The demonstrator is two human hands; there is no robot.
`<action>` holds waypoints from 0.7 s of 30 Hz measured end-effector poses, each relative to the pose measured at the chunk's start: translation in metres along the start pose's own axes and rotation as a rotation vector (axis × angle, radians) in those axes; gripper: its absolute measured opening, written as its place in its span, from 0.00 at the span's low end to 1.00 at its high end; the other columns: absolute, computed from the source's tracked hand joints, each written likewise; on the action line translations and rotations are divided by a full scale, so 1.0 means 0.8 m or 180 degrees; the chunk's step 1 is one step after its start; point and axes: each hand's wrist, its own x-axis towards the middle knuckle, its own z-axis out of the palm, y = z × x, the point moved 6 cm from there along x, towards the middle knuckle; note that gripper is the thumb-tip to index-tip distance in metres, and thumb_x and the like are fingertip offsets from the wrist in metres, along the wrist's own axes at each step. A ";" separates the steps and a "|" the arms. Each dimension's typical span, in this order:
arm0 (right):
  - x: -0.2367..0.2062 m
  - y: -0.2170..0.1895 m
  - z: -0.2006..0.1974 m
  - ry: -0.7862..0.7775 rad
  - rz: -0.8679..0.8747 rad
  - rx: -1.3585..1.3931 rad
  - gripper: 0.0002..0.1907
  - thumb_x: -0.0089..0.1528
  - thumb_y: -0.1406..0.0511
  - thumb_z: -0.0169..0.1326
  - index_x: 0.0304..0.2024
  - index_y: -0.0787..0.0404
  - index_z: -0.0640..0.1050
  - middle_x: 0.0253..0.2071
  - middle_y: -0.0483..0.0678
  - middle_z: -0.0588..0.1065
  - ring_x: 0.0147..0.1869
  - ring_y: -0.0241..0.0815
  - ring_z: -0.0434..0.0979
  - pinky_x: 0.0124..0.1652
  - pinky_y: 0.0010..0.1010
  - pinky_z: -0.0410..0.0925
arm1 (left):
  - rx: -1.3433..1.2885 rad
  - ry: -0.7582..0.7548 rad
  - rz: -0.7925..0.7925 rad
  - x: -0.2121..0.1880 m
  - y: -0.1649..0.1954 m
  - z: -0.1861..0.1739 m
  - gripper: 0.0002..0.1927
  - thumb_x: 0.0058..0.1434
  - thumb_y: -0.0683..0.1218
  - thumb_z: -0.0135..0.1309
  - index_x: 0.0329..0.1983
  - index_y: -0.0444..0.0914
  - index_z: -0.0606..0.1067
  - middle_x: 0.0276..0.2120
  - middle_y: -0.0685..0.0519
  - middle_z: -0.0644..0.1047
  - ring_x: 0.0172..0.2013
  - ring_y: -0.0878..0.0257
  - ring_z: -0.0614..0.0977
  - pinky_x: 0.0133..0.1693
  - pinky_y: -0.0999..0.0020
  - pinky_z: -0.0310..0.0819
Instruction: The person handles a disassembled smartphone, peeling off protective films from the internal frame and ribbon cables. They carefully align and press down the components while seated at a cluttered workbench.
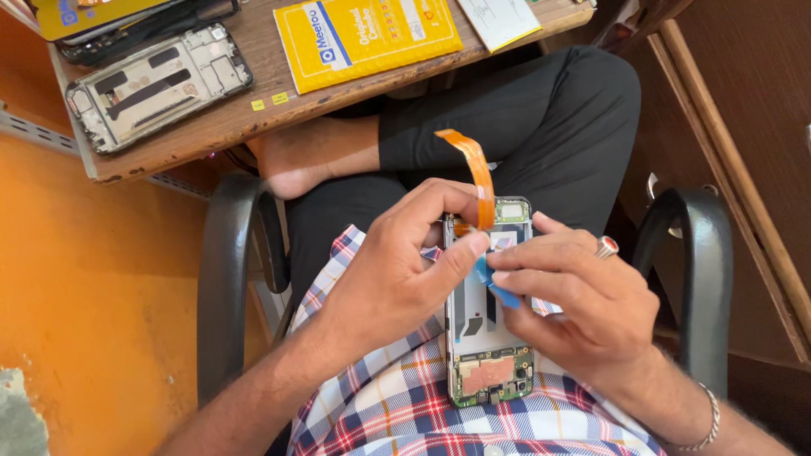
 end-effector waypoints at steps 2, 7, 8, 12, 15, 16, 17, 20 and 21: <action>0.008 0.001 -0.003 0.0034 0.0040 0.0070 0.12 0.54 0.75 0.65 0.39 0.63 0.78 0.42 0.50 0.81 0.47 0.44 0.84 0.60 0.45 0.74 | -0.0150 0.0065 -0.0542 0.001 -0.015 0.000 0.13 0.68 0.46 0.54 0.50 0.33 0.73 0.41 0.51 0.79 0.34 0.70 0.82 0.33 0.73 0.77; 0.022 0.010 -0.010 0.0080 0.0437 0.0088 0.11 0.53 0.77 0.62 0.38 0.68 0.78 0.38 0.52 0.81 0.46 0.45 0.84 0.52 0.37 0.75 | -0.0088 0.0044 -0.0608 0.003 -0.016 -0.005 0.12 0.68 0.48 0.53 0.47 0.35 0.73 0.32 0.55 0.78 0.24 0.75 0.76 0.26 0.74 0.71; 0.024 0.012 -0.009 0.0095 0.0498 0.0164 0.10 0.55 0.77 0.63 0.39 0.67 0.78 0.39 0.51 0.81 0.45 0.43 0.84 0.50 0.33 0.75 | -0.0108 0.0016 -0.0669 0.003 -0.017 -0.005 0.11 0.68 0.48 0.53 0.46 0.35 0.73 0.30 0.55 0.77 0.23 0.75 0.74 0.24 0.74 0.69; 0.029 0.018 -0.006 0.0198 0.0704 0.0304 0.09 0.59 0.76 0.64 0.40 0.66 0.78 0.43 0.52 0.80 0.46 0.41 0.82 0.46 0.25 0.73 | -0.0144 -0.0088 -0.0998 0.002 -0.025 -0.007 0.10 0.67 0.47 0.54 0.44 0.35 0.73 0.22 0.53 0.74 0.20 0.76 0.70 0.21 0.74 0.62; 0.031 0.022 -0.006 0.0199 0.0753 0.0022 0.09 0.57 0.77 0.64 0.39 0.67 0.78 0.46 0.55 0.80 0.49 0.43 0.80 0.49 0.28 0.70 | -0.0509 -0.0132 -0.0906 0.004 -0.025 -0.005 0.10 0.67 0.46 0.53 0.44 0.35 0.72 0.26 0.58 0.75 0.22 0.79 0.71 0.23 0.77 0.64; 0.030 0.023 -0.006 0.0184 0.0759 -0.0117 0.09 0.57 0.77 0.64 0.39 0.67 0.78 0.47 0.56 0.79 0.50 0.44 0.79 0.50 0.28 0.70 | -0.0615 -0.0144 -0.0876 0.004 -0.025 -0.004 0.09 0.68 0.46 0.53 0.44 0.35 0.72 0.28 0.59 0.74 0.23 0.80 0.72 0.23 0.78 0.65; 0.029 0.028 -0.005 0.0195 0.0892 0.0062 0.09 0.58 0.77 0.63 0.39 0.67 0.78 0.48 0.55 0.79 0.51 0.43 0.79 0.50 0.27 0.70 | -0.0723 -0.0156 -0.0847 0.004 -0.026 -0.003 0.09 0.68 0.46 0.53 0.45 0.35 0.72 0.29 0.60 0.74 0.24 0.80 0.72 0.24 0.78 0.65; 0.024 0.041 0.001 0.0200 0.1173 0.0461 0.08 0.60 0.77 0.62 0.40 0.67 0.78 0.48 0.53 0.79 0.52 0.39 0.80 0.51 0.24 0.71 | -0.0767 -0.0182 -0.0874 0.003 -0.030 -0.002 0.09 0.68 0.46 0.54 0.44 0.35 0.72 0.29 0.61 0.74 0.24 0.80 0.72 0.24 0.78 0.65; 0.023 0.044 0.004 0.0179 0.1193 0.0512 0.08 0.61 0.77 0.62 0.41 0.67 0.78 0.48 0.52 0.79 0.51 0.37 0.80 0.51 0.23 0.72 | -0.0835 -0.0202 -0.0867 0.003 -0.031 -0.002 0.09 0.68 0.46 0.54 0.44 0.34 0.72 0.30 0.60 0.74 0.25 0.79 0.73 0.25 0.78 0.66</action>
